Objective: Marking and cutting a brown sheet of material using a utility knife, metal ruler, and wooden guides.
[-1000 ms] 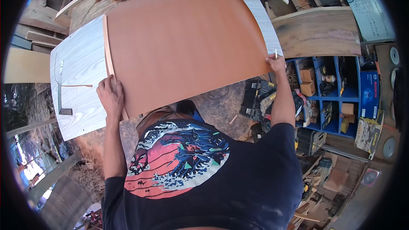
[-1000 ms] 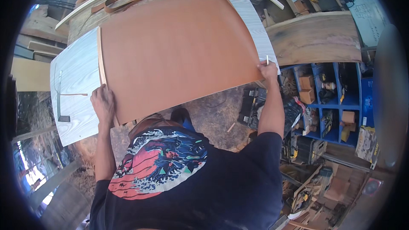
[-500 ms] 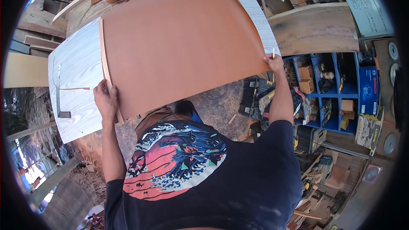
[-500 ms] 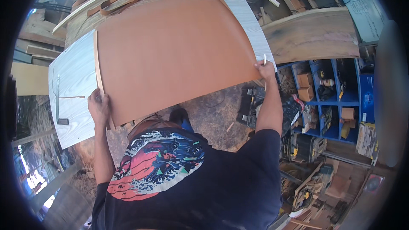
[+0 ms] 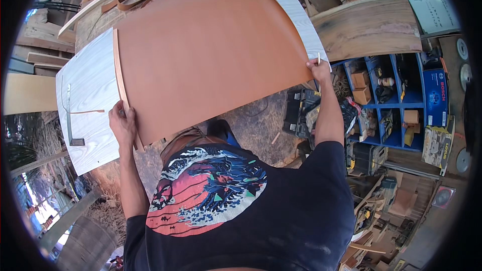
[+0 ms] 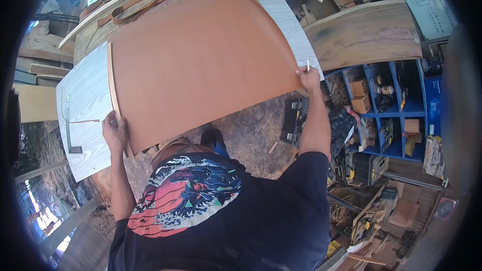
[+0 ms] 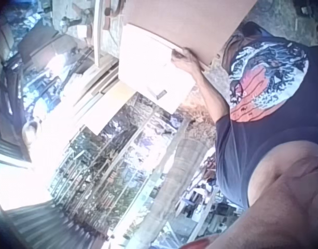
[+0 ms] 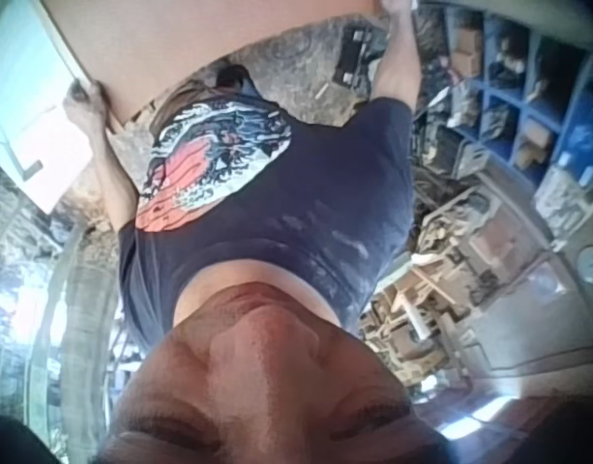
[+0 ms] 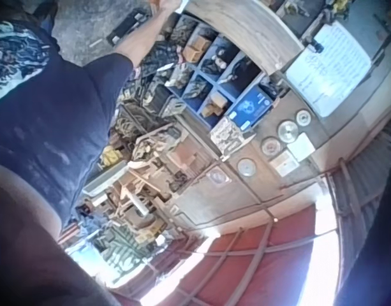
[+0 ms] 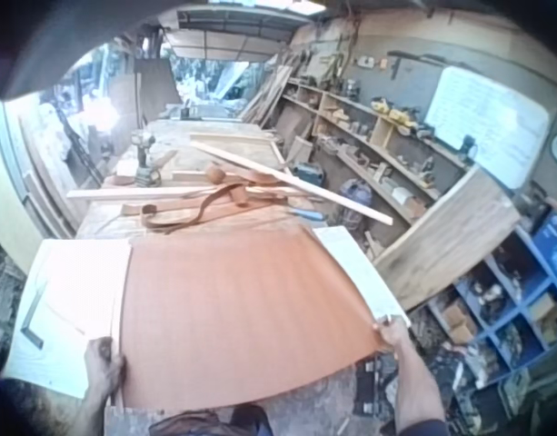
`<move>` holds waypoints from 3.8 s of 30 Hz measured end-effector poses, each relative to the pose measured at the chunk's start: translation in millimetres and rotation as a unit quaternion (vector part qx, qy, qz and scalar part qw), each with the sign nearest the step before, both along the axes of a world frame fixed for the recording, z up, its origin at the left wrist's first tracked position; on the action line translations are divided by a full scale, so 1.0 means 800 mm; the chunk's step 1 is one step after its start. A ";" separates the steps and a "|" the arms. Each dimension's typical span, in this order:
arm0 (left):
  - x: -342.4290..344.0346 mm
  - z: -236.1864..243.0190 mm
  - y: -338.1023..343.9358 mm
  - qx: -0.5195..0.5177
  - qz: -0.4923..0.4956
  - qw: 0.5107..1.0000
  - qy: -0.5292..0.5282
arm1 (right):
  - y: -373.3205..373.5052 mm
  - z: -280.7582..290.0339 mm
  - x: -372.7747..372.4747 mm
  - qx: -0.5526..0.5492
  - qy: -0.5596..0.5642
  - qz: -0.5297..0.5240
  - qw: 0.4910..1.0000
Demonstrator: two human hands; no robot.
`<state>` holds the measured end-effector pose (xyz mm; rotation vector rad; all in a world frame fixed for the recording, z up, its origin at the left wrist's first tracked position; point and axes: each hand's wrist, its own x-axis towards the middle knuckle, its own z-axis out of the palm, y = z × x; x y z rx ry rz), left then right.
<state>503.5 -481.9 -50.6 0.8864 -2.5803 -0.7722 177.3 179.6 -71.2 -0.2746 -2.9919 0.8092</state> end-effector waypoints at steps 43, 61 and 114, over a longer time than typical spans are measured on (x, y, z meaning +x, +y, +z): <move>0.051 -0.010 0.034 -0.002 -0.045 0.982 0.184 | -0.751 0.050 0.175 0.014 -0.056 0.497 0.866; 0.127 -0.021 0.069 -0.009 -0.149 0.980 0.133 | -0.749 0.071 0.184 0.031 -0.098 0.454 0.885; 0.122 -0.021 0.067 0.010 -0.173 0.971 0.164 | -0.745 0.048 0.166 0.010 -0.045 0.446 0.894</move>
